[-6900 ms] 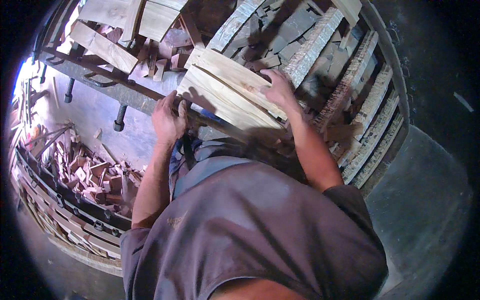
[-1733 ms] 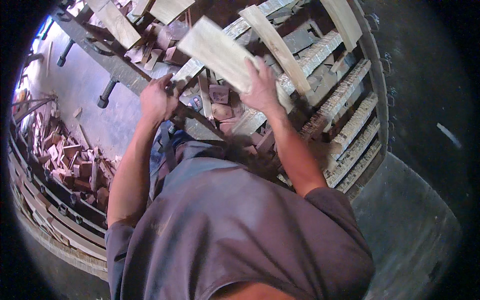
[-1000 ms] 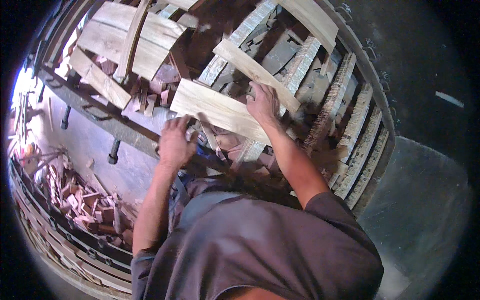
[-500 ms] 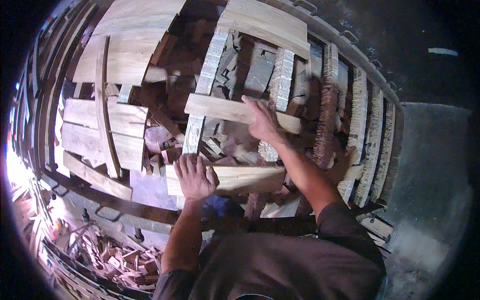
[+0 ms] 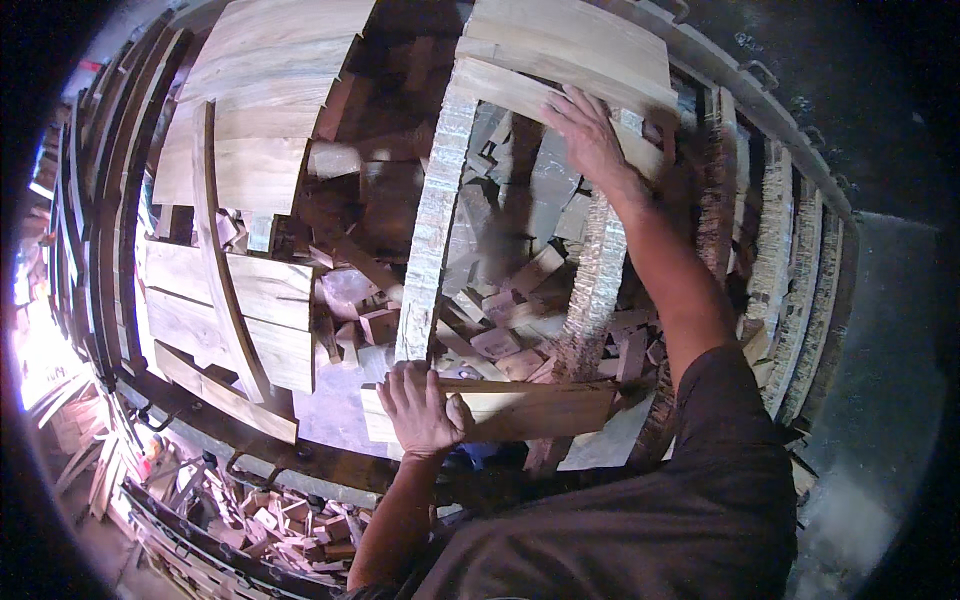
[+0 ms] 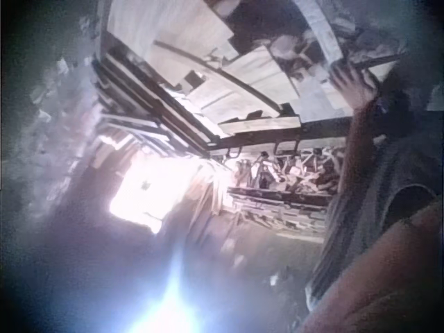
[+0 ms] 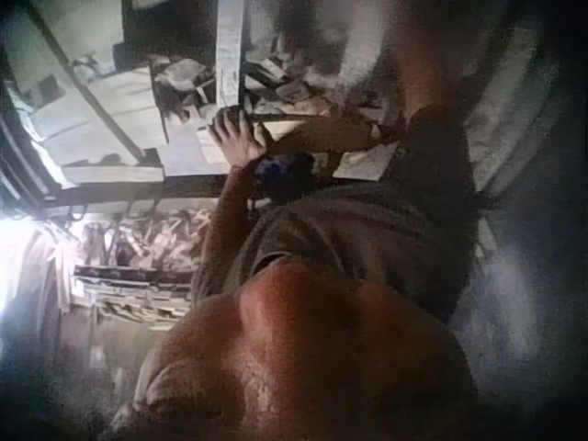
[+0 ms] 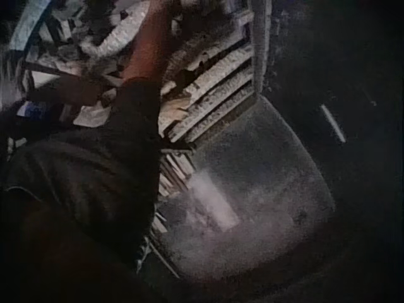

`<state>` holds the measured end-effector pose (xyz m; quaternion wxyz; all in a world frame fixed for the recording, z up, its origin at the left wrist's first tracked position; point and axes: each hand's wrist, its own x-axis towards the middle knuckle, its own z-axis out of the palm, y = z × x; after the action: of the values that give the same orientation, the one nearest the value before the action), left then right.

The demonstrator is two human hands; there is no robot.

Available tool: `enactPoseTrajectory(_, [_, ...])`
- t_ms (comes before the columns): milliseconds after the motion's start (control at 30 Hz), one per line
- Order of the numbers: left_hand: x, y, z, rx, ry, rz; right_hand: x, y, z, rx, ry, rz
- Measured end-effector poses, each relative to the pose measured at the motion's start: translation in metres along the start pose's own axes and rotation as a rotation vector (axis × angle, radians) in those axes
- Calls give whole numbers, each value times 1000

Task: The person picks up wooden planks from a pile and stacks them on a workbench. They repeatedly lift, align, and place the planks into a growing stack, occasionally moving to different areas to gather more pieces.

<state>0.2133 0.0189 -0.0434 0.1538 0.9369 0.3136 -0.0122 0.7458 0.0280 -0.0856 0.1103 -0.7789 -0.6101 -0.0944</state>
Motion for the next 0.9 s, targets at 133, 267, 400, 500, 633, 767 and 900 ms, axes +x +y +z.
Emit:
enactPoseTrajectory(133, [0,1,4,1,-4,-15,23,21,15,34,37,-31])
enactPoseTrajectory(267, [4,1,3,16,-35,-16,26,25,25,88,104,-3])
enactPoseTrajectory(400, [-1,1,3,26,-16,-3,20,15,20,141,116,89])
enactPoseTrajectory(500, [-1,5,2,17,36,-12,9,-33,25,119,100,280])
enactPoseTrajectory(633, [1,8,-2,9,84,25,-79,-172,-23,383,-131,317])
enactPoseTrajectory(767, [0,11,-11,-30,164,29,-223,-321,-67,647,-159,402])
enactPoseTrajectory(900, [-8,6,-19,-75,72,-24,-292,-424,-154,556,-180,434])
